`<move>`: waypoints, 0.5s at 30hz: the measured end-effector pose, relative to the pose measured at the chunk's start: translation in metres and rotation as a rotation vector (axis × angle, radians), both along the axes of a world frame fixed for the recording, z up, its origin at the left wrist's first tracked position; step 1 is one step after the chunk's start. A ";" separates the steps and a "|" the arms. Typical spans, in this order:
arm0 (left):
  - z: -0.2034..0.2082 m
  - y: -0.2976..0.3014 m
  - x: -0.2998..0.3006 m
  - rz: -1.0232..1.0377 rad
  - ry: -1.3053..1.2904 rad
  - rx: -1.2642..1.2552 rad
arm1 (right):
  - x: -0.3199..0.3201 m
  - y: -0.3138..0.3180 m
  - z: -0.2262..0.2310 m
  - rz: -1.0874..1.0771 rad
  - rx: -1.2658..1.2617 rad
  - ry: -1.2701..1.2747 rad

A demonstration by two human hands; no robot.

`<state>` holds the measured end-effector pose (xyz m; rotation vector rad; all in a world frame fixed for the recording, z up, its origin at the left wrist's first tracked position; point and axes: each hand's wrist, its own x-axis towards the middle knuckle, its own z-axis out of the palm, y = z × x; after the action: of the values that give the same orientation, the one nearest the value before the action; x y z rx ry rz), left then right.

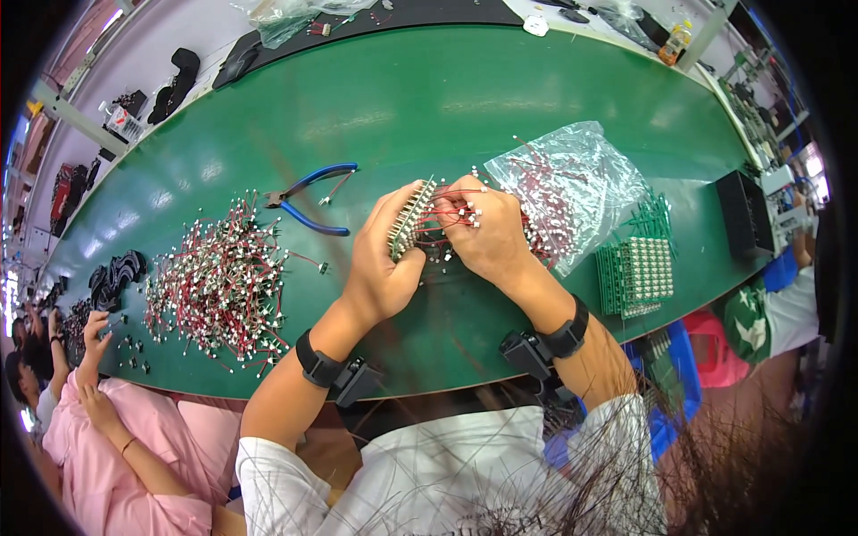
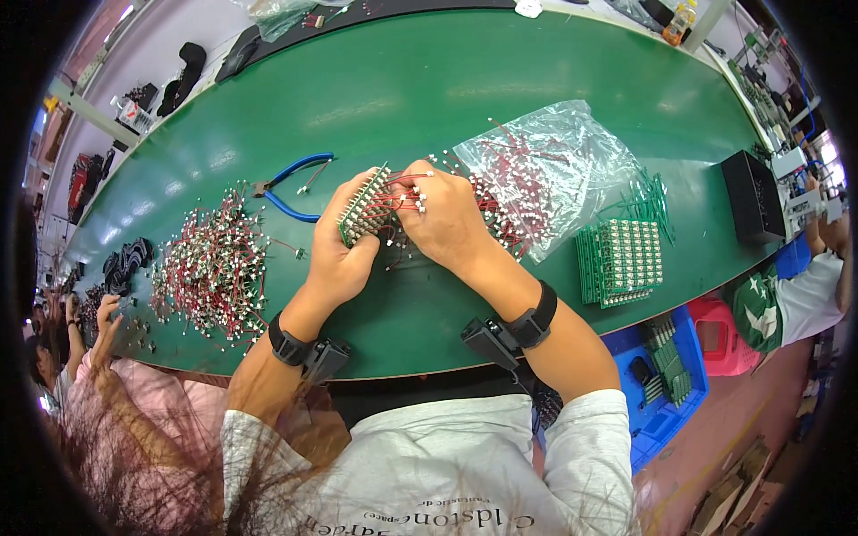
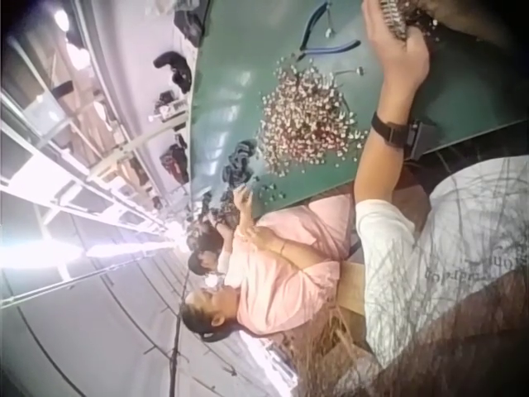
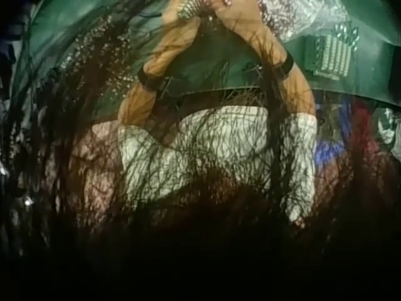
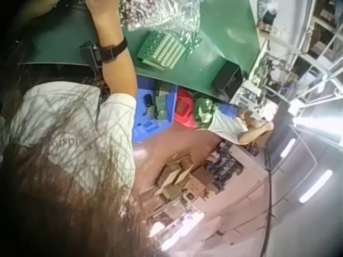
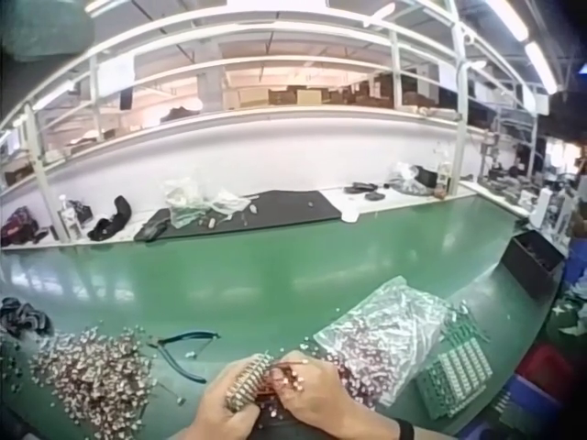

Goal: The person picks up a circuit board and inserts small wires into its ports one at a time. After filling the board, the person sets it down and repeats the process with a new board.

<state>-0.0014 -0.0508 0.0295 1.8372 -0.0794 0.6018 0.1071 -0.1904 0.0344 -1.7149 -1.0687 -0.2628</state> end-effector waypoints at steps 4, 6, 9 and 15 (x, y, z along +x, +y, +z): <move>0.001 0.002 0.000 -0.017 0.005 0.029 | 0.002 -0.002 0.000 0.032 -0.015 -0.019; -0.001 0.005 0.000 -0.028 -0.001 0.026 | 0.003 -0.003 0.001 0.040 -0.033 -0.005; 0.003 0.002 -0.001 -0.056 0.074 -0.133 | 0.004 -0.002 0.001 0.029 -0.048 -0.002; -0.002 0.000 0.003 0.018 0.028 -0.471 | -0.002 0.004 0.008 0.019 -0.069 0.113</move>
<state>0.0021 -0.0505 0.0273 1.3899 0.0921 0.5527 0.1047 -0.1864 0.0424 -1.7590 -1.0199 -0.1166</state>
